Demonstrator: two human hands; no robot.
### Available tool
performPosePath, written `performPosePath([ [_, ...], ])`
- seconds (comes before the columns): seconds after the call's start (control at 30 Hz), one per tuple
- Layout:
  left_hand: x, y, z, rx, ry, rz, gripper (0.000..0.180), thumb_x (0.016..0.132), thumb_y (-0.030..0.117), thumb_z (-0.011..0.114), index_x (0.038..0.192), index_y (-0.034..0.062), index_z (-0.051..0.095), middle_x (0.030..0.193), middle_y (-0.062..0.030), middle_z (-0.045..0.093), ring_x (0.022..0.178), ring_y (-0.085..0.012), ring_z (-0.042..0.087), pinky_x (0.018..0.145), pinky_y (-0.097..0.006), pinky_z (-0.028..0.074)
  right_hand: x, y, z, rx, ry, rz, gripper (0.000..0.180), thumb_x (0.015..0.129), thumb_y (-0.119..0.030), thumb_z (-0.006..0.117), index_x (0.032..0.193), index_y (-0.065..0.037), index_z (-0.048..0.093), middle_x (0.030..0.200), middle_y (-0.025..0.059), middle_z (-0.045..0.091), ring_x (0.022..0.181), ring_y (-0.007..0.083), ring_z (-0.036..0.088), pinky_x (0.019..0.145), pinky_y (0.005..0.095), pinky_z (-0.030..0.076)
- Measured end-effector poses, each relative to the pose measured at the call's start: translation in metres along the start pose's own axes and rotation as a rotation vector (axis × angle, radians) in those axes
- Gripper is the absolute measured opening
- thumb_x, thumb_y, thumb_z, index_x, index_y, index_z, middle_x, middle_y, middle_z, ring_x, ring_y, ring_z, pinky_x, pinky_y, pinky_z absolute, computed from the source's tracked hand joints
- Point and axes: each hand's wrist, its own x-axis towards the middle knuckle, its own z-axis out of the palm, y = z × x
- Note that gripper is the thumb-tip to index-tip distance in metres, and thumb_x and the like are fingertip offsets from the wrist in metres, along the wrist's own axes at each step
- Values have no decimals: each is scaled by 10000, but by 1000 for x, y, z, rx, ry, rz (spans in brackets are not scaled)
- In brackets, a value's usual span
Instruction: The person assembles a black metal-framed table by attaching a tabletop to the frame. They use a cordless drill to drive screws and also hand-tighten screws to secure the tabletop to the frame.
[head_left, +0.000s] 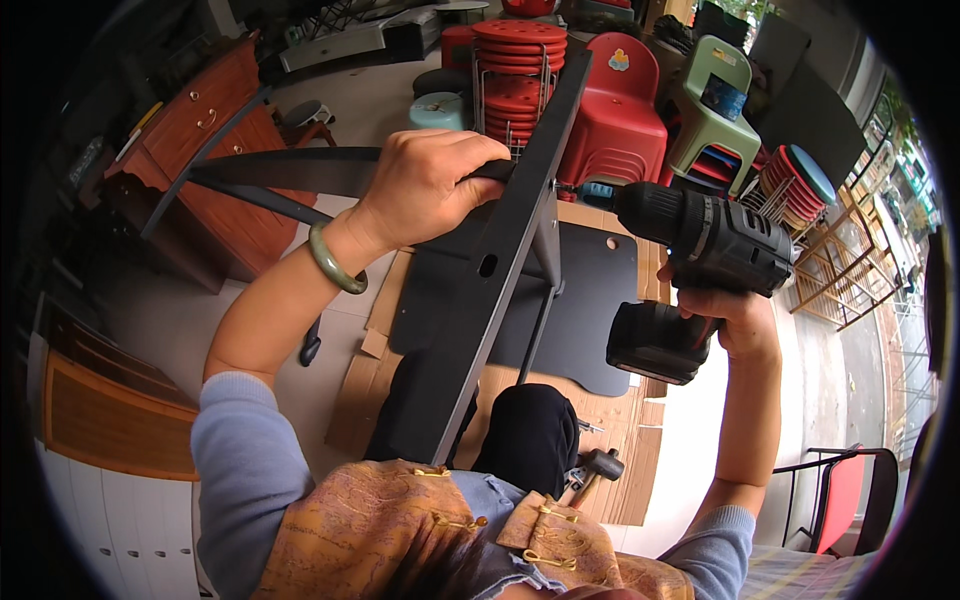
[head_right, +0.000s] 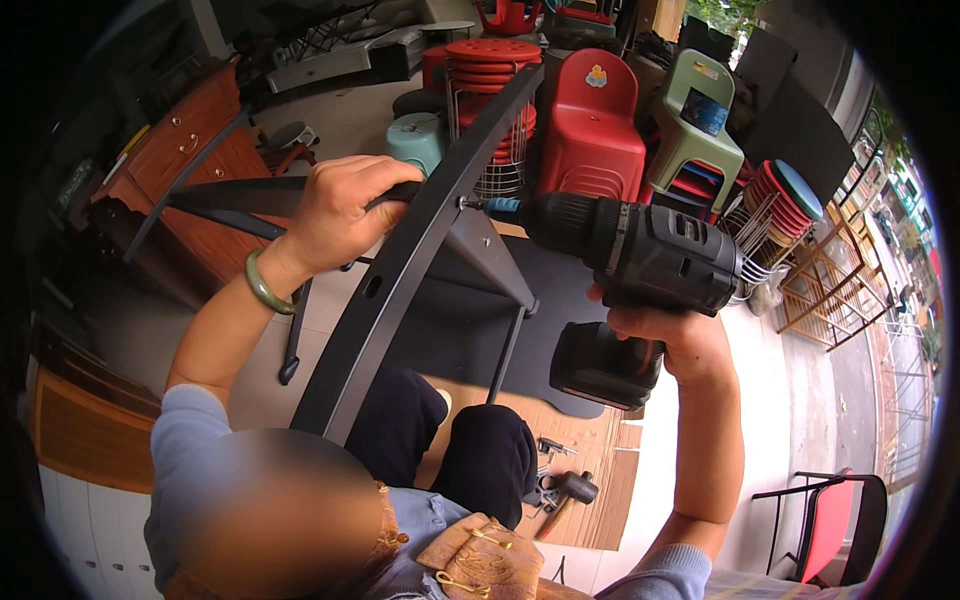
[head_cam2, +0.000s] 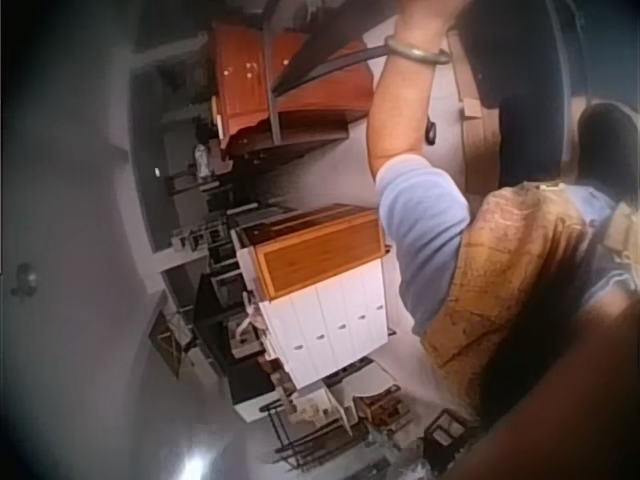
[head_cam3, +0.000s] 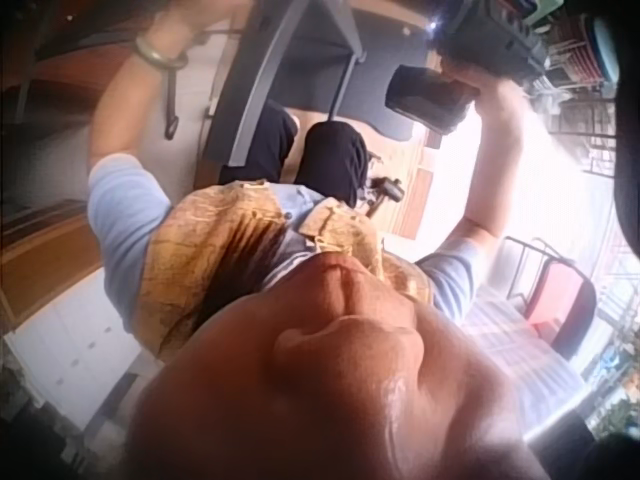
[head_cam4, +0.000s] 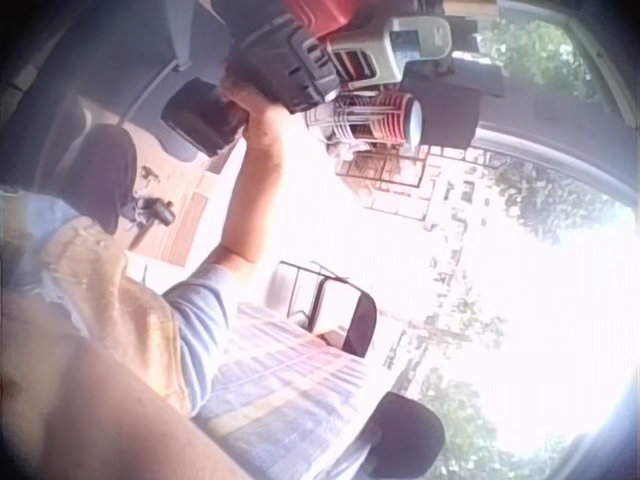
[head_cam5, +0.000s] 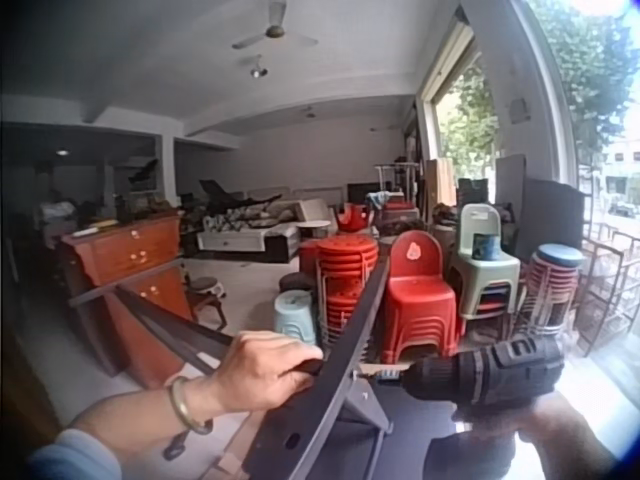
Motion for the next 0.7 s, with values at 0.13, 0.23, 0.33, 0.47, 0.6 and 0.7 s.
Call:
performPosePath([
  [0.13, 0, -2, 1, -50, -5, 13, 236, 684, 42, 682, 912, 38, 623, 792, -116, 645, 713, -306, 619, 624, -349, 484, 5, 5, -6, 17, -30, 60, 439, 570, 19, 629, 1009, 1, 630, 854, 104, 668, 651, 155, 585, 599, 278, 491],
  [0.23, 0, -3, 2, -54, -1, 17, 239, 677, 33, 680, 909, 38, 621, 792, -117, 645, 715, -309, 619, 624, -350, 484, 6, 11, -4, 23, -21, 5, 438, 565, 18, 626, 1003, -1, 630, 858, 108, 670, 647, 158, 584, 595, 283, 490],
  [0.33, -1, -3, 1, -48, -8, 16, 239, 676, 29, 678, 907, 37, 619, 792, -118, 644, 715, -311, 618, 625, -349, 485, 6, 11, -1, 0, -2, -37, 438, 561, 18, 625, 999, -1, 629, 864, 114, 672, 639, 164, 580, 588, 286, 485],
  [0.47, -1, -2, 1, -49, -8, 18, 235, 678, 35, 679, 906, 37, 620, 794, -116, 646, 714, -309, 619, 624, -348, 486, 7, 13, -4, 76, -22, 50, 452, 557, 23, 622, 1008, 0, 627, 864, 120, 673, 633, 168, 578, 588, 284, 484],
  [0.6, -2, -3, 0, -55, -8, 12, 224, 686, 50, 679, 902, 40, 623, 797, -115, 648, 713, -304, 622, 625, -351, 488, 6, 15, 3, 88, -11, -6, 454, 550, 13, 624, 1004, 11, 625, 843, 118, 670, 604, 168, 573, 579, 283, 485],
  [0.7, -3, -2, 2, -48, 4, 12, 219, 692, 68, 682, 901, 42, 626, 800, -113, 650, 719, -302, 626, 627, -352, 489, 6, 20, -3, 105, -27, 29, 458, 542, 1, 625, 1000, 17, 629, 841, 119, 672, 592, 168, 569, 579, 283, 486],
])
